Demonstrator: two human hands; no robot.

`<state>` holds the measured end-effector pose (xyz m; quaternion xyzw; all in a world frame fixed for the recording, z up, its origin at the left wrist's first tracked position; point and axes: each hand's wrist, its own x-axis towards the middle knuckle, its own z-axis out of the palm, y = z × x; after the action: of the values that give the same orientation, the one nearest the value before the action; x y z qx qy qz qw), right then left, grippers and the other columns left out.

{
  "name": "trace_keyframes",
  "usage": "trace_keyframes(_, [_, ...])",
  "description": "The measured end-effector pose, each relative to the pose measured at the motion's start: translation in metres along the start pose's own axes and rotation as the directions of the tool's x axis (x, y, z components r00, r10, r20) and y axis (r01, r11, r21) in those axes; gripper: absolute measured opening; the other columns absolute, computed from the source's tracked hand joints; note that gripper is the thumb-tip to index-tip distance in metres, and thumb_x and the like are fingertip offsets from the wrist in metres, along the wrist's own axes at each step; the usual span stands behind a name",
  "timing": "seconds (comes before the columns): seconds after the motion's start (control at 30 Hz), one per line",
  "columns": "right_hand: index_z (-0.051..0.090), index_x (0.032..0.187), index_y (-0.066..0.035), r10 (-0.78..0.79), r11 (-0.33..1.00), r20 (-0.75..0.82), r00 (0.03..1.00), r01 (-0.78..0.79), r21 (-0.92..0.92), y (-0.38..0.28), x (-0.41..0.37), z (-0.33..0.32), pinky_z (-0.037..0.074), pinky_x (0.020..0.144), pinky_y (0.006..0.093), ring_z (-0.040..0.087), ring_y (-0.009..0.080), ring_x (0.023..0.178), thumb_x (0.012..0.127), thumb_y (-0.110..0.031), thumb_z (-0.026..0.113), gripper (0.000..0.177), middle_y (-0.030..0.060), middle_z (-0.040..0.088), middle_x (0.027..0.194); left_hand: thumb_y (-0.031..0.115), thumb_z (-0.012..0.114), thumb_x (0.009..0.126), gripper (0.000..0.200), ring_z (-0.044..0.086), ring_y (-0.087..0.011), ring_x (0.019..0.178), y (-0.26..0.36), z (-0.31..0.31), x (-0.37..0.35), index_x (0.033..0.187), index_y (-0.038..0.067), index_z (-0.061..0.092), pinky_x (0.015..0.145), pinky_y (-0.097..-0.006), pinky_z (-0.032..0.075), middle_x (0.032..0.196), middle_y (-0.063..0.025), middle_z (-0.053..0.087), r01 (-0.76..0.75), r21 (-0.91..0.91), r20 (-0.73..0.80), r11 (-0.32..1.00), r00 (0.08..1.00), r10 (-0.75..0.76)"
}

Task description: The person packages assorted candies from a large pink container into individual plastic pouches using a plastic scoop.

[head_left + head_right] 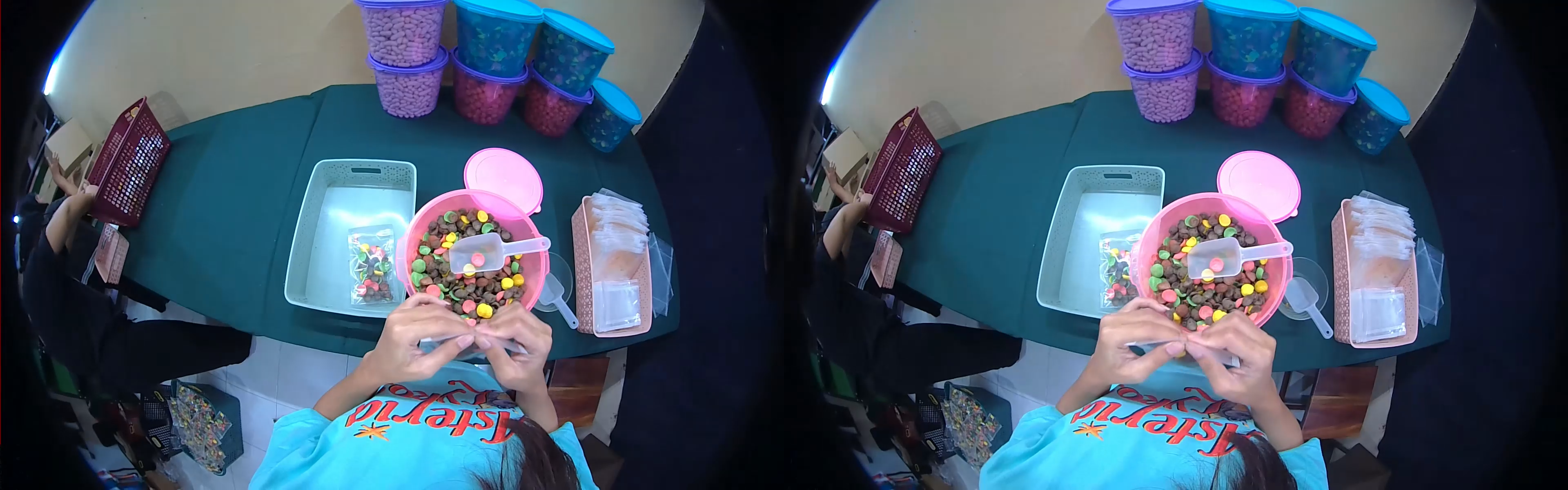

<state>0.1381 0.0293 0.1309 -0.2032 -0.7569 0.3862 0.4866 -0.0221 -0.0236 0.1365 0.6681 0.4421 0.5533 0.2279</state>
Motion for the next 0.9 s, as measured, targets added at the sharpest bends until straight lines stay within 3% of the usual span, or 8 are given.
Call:
trace_keyframes(0.17, [0.064, 0.072, -0.006, -0.004, 1.000, 0.082, 0.997, 0.006, -0.020, -0.011, -0.002, 0.003, 0.038, 0.054, 0.0273, 0.055, 0.0159, 0.057, 0.059, -0.003, 0.071, 0.015, 0.0029, 0.058, 0.064, 0.006, 0.067, 0.068, 0.007, 0.062, -0.0114, 0.067, 0.003, -0.020, -0.016, 0.074, 0.009, 0.067, 0.076, -0.0316, 0.041, 0.072, -0.0011, 0.065, -0.002, 0.031, 0.038, 1.000, 0.999, 0.000])
trace_keyframes(0.7, [0.064, 0.072, -0.004, 0.132, 0.989, 0.112, 0.985, -0.139, 0.059, -0.007, -0.010, 0.041, 0.039, 0.055, 0.0250, 0.056, 0.0146, 0.059, 0.063, 0.000, 0.068, 0.011, 0.0050, 0.060, 0.064, 0.004, 0.067, 0.066, 0.005, 0.062, -0.0132, 0.065, -0.009, -0.082, -0.057, 0.070, 0.008, 0.064, 0.077, -0.0334, 0.039, 0.070, -0.0021, 0.065, 0.122, -0.020, -0.038, 0.992, 0.992, -0.123])
trace_keyframes(0.83, [0.065, 0.078, -0.002, 0.150, 0.981, 0.232, 0.961, -0.175, 0.088, -0.008, -0.006, 0.052, 0.042, 0.058, 0.0258, 0.058, 0.0164, 0.064, 0.067, 0.001, 0.063, 0.011, 0.0077, 0.062, 0.071, 0.002, 0.066, 0.066, 0.005, 0.062, -0.0147, 0.065, -0.018, -0.093, -0.069, 0.068, 0.005, 0.063, 0.078, -0.0347, 0.039, 0.070, -0.0059, 0.065, 0.162, -0.117, -0.113, 0.980, 0.978, -0.175])
trace_keyframes(0.9, [0.065, 0.078, -0.001, 0.186, 0.971, 0.196, 0.963, -0.211, 0.115, -0.005, -0.008, 0.059, 0.043, 0.059, 0.0261, 0.058, 0.0168, 0.064, 0.068, 0.001, 0.062, 0.011, 0.0085, 0.063, 0.073, 0.000, 0.065, 0.066, 0.005, 0.062, -0.0161, 0.065, -0.021, -0.093, -0.072, 0.068, 0.003, 0.063, 0.079, -0.0362, 0.039, 0.069, -0.0088, 0.065, 0.195, -0.206, -0.158, 0.959, 0.960, -0.229])
